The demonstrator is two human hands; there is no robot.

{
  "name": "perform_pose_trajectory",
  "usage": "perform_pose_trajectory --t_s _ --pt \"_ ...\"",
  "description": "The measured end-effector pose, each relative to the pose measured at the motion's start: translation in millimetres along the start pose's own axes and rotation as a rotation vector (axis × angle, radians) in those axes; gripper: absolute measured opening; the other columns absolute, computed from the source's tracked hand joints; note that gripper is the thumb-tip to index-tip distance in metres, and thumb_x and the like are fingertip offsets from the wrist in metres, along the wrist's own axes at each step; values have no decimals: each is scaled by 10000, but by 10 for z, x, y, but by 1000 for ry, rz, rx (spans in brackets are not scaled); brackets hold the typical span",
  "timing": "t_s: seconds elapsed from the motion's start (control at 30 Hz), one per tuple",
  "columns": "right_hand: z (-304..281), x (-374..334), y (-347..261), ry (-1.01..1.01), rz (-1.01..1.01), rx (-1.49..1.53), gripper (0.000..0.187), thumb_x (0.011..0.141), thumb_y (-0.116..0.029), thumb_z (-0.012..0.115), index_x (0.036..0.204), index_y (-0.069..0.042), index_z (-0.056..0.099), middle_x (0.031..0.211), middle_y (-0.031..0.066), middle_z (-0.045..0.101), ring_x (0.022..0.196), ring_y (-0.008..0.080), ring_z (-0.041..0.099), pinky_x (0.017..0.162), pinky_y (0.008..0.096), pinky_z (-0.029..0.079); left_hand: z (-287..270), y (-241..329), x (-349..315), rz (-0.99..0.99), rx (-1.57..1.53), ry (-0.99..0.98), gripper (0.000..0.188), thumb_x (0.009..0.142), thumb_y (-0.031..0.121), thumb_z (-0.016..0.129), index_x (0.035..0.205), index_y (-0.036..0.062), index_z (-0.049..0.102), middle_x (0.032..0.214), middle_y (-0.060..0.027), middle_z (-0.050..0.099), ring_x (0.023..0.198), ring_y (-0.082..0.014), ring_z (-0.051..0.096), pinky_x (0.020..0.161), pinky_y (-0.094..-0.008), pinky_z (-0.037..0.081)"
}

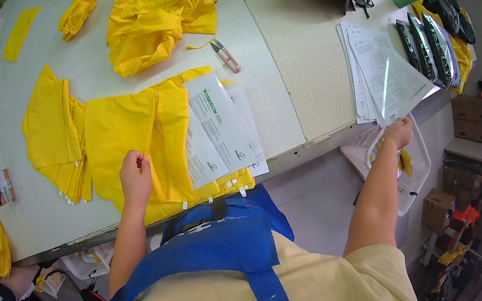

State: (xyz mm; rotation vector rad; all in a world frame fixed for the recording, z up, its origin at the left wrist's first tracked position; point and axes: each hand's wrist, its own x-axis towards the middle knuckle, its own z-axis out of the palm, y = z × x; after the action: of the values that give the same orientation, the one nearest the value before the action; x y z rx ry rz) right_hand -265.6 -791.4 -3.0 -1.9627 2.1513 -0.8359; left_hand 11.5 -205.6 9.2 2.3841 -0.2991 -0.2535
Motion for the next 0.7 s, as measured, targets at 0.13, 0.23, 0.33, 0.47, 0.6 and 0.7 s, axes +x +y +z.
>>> perform_pose_trajectory --t_s 0.13,0.23,0.33,0.47,0.6,0.7 --pt "-138 120 -107 -212 231 944 143 871 -95 604 999 -37 571 880 30 598 736 139 587 590 221 496 -40 93 -23 15 -61 19 95 805 35 586 829 14 497 758 -150 546 684 -304 561 617 -372 452" --pt "-623 -409 -694 -506 81 1066 82 889 -82 594 958 -40 577 831 8 595 701 89 555 559 205 461 -74 138 -11 39 -110 29 96 812 45 584 832 14 495 754 -156 548 689 -320 559 620 -383 449" --pt "-945 -1193 -1119 -872 -122 879 52 864 -70 608 909 -45 599 780 -23 580 703 51 515 576 194 414 -110 215 44 58 -118 31 96 823 60 576 835 14 493 763 -163 556 704 -343 559 625 -399 447" --pt "-1119 -2033 -1678 -1211 -334 458 80 865 -62 582 897 9 603 736 -17 597 667 32 496 602 186 387 -148 279 55 69 -147 19 95 833 74 563 838 16 488 783 -167 565 734 -360 560 636 -417 448" --pt "-928 -2341 -1859 -1151 -319 583 94 875 -78 576 904 10 593 730 -1 601 643 30 485 579 186 376 -154 302 42 72 -165 -24 96 835 86 555 841 21 484 799 -169 565 756 -365 556 651 -423 450" --pt "-864 -2446 -1837 -1136 -297 553 77 876 -79 576 899 -8 594 733 -12 600 625 27 463 558 193 361 -120 320 71 93 -170 -33 95 837 90 548 834 23 481 800 -174 558 764 -374 549 659 -434 445"
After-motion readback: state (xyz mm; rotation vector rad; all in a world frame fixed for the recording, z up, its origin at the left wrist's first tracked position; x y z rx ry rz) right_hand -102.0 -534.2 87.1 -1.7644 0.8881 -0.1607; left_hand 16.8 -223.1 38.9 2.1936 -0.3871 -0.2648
